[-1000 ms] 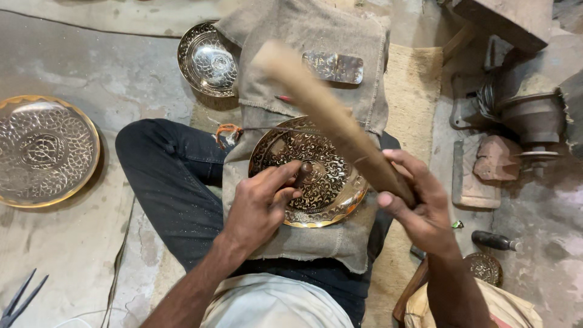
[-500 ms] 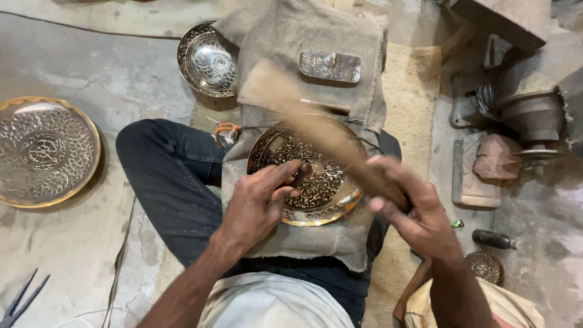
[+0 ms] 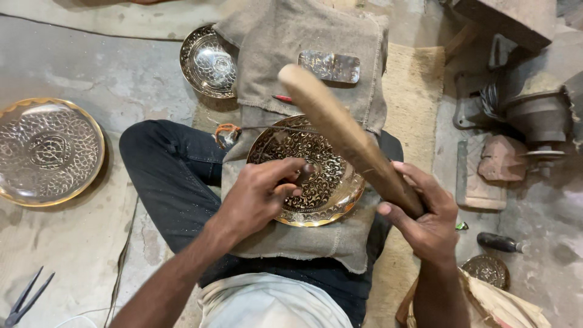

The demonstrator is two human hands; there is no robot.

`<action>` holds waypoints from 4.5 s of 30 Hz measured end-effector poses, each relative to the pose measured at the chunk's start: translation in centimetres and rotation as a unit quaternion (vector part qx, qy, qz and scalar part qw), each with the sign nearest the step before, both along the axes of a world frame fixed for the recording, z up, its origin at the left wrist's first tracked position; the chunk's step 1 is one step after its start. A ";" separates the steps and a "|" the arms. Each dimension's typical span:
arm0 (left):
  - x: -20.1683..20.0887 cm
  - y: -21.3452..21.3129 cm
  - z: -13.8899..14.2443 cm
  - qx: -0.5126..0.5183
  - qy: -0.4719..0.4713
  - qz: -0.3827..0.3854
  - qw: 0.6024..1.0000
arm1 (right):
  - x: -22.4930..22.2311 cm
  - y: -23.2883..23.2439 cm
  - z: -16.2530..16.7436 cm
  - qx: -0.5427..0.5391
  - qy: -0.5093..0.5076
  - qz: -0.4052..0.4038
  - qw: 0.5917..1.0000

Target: The person sits on the floor with an embossed brass plate resting on a cloth cushion on their lap. They hold a small punch against the plate's decorative pattern with one hand and repeatedly strike it with a wooden mallet held in the other hand, repositioning the punch across the design; at one point they pause to adjust the punch in their hands before resuming hammering.

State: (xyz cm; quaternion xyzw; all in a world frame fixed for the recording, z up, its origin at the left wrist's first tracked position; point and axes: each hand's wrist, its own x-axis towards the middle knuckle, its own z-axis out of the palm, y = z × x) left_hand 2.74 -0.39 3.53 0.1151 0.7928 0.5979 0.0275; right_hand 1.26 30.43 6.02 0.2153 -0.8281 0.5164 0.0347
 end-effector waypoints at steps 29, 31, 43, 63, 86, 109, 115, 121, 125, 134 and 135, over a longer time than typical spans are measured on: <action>-0.8 -0.1 0.1 -0.064 0.079 -0.037 0.994 | -0.4 -0.7 0.0 -0.033 -0.039 -0.014 0.999; -0.9 -0.2 0.0 -0.067 0.080 -0.038 0.994 | -0.4 -0.5 -0.2 0.013 -0.024 0.019 0.999; -0.8 -0.3 -0.9 -0.084 0.084 -0.031 0.992 | 0.0 -0.3 -1.0 -0.041 -0.017 0.053 0.998; 0.1 -0.5 -0.6 -0.068 0.099 0.010 0.993 | 0.2 0.4 -0.9 0.088 -0.039 0.023 0.995; 0.6 0.4 -1.7 -0.042 0.080 0.036 0.995 | -1.6 -1.0 1.2 -0.010 0.005 0.056 0.998; 0.3 0.1 -1.9 -0.084 0.092 0.013 0.992 | -0.9 0.0 -0.5 -0.048 -0.024 0.120 0.991; 0.0 -0.1 -1.2 -0.105 0.088 0.011 0.991 | -0.6 0.1 -1.0 -0.051 -0.047 0.052 0.996; -0.1 -0.3 -0.8 -0.101 0.093 -0.004 0.991 | -0.1 -0.2 -0.5 -0.017 -0.051 0.027 0.998; -0.3 -0.4 -0.9 -0.116 0.084 -0.012 0.990 | -0.2 -0.1 -0.5 0.126 -0.101 0.070 0.984; -0.6 -0.6 -0.4 -0.095 0.088 -0.022 0.991 | -0.1 0.1 -1.5 0.064 -0.007 0.068 0.996; -0.6 -0.5 -0.3 -0.095 0.076 -0.022 0.992 | 0.0 0.0 -1.7 0.002 -0.028 0.056 0.998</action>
